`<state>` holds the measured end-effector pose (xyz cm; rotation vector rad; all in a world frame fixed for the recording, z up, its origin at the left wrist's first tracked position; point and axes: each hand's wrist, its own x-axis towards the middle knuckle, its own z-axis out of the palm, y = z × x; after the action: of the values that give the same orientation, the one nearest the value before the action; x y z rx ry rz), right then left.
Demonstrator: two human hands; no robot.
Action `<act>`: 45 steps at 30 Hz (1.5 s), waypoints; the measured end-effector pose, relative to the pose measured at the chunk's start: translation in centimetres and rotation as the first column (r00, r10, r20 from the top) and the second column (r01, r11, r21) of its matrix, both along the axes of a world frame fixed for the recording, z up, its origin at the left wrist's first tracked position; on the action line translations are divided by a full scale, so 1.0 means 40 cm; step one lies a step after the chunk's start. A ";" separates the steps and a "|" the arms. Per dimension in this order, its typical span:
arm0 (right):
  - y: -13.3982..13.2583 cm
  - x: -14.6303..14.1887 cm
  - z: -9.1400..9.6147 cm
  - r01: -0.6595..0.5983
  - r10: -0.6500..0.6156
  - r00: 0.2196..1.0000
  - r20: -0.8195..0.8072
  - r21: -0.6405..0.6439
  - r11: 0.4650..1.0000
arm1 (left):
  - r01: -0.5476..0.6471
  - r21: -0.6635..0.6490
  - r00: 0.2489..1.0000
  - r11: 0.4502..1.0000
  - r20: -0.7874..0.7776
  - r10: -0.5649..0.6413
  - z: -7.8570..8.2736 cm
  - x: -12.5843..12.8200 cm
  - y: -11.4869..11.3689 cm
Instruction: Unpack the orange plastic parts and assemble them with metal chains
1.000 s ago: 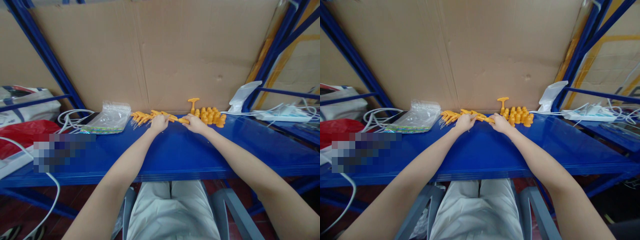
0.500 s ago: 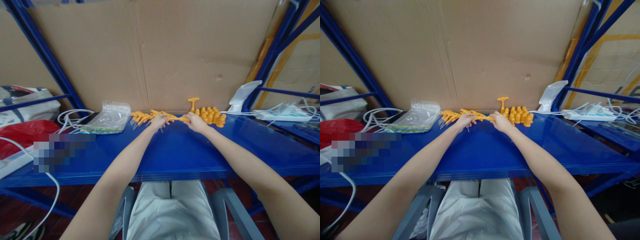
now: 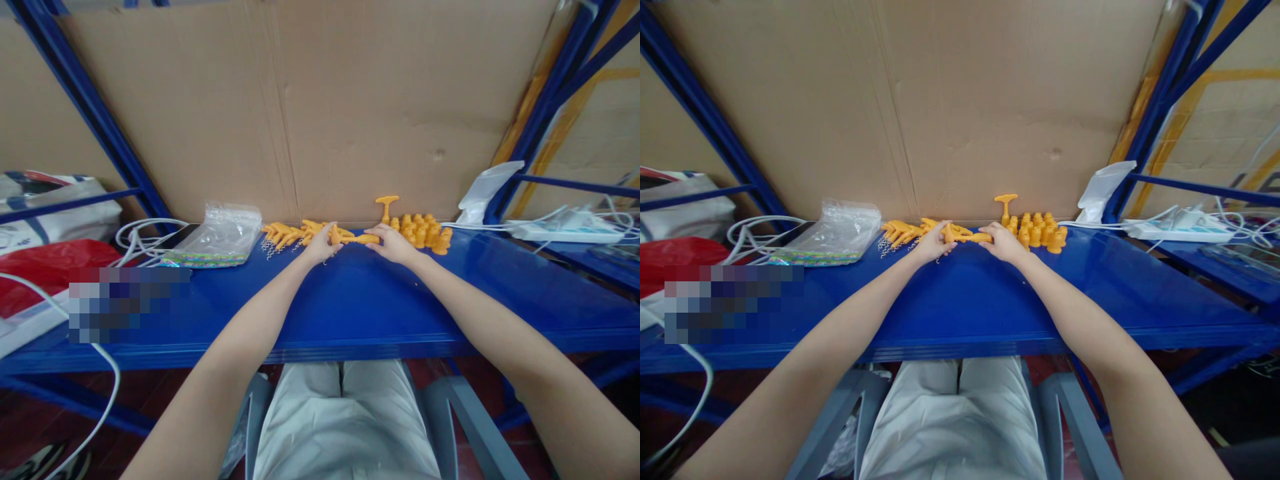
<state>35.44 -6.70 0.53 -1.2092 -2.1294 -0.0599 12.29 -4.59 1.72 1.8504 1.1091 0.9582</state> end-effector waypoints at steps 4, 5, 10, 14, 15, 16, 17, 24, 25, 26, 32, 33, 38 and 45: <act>0.016 0.009 -0.008 -0.005 0.006 0.998 -0.065 0.010 1.000 | -0.054 0.027 0.998 0.998 -0.035 0.055 0.000 0.004 -0.007; 0.019 0.011 -0.010 -0.007 0.007 0.996 -0.091 0.000 1.000 | -0.074 0.035 0.996 0.997 -0.054 0.076 0.000 0.004 -0.010; 0.022 0.018 -0.011 -0.034 -0.017 0.960 -0.280 -0.176 0.984 | -0.116 0.073 0.986 0.991 -0.110 0.123 -0.001 0.003 -0.011; 0.021 0.021 -0.007 -0.119 -0.022 0.896 -0.444 -0.287 0.950 | -0.116 0.076 0.985 0.990 -0.117 0.124 -0.011 -0.002 0.007; 0.020 0.021 -0.006 -0.141 -0.021 0.880 -0.474 -0.304 0.942 | -0.113 0.076 0.986 0.991 -0.117 0.122 -0.014 -0.003 0.013; 0.018 0.019 -0.004 -0.161 -0.026 0.864 -0.502 -0.324 0.932 | -0.111 0.077 0.986 0.991 -0.117 0.119 -0.017 -0.004 0.018; 0.015 0.017 -0.001 -0.177 -0.036 0.847 -0.531 -0.345 0.922 | -0.108 0.078 0.986 0.991 -0.117 0.116 -0.020 -0.005 0.022; -0.039 -0.026 0.036 -0.174 -0.174 0.766 -0.619 -0.460 0.871 | -0.061 0.115 0.996 0.992 -0.061 0.068 -0.035 -0.013 0.042; -0.046 -0.033 0.042 -0.165 -0.193 0.760 -0.620 -0.472 0.866 | -0.054 0.118 0.997 0.992 -0.051 0.060 -0.035 -0.013 0.043; -0.052 -0.039 0.047 -0.157 -0.212 0.754 -0.622 -0.483 0.861 | -0.050 0.120 0.998 0.992 -0.044 0.055 -0.034 -0.012 0.042; -0.061 -0.038 0.062 -0.129 -0.264 0.767 -0.585 -0.544 0.829 | -0.092 0.147 0.993 0.985 -0.057 0.101 -0.020 -0.001 0.024; -0.061 -0.032 0.063 -0.142 -0.253 0.778 -0.576 -0.552 0.822 | -0.099 0.142 0.993 0.985 -0.055 0.107 -0.017 0.000 0.021; -0.054 -0.001 0.057 -0.244 -0.182 0.793 -0.581 -0.577 0.779 | -0.104 0.109 0.993 0.989 -0.049 0.110 -0.009 -0.003 0.010; -0.050 0.002 0.046 -0.319 -0.126 0.782 -0.611 -0.566 0.761 | -0.072 0.126 0.997 0.989 -0.026 0.076 -0.010 -0.009 0.012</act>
<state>35.53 -8.71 2.36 -1.2284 -1.6194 1.0814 11.94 -4.10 1.30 1.9419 1.1667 1.0662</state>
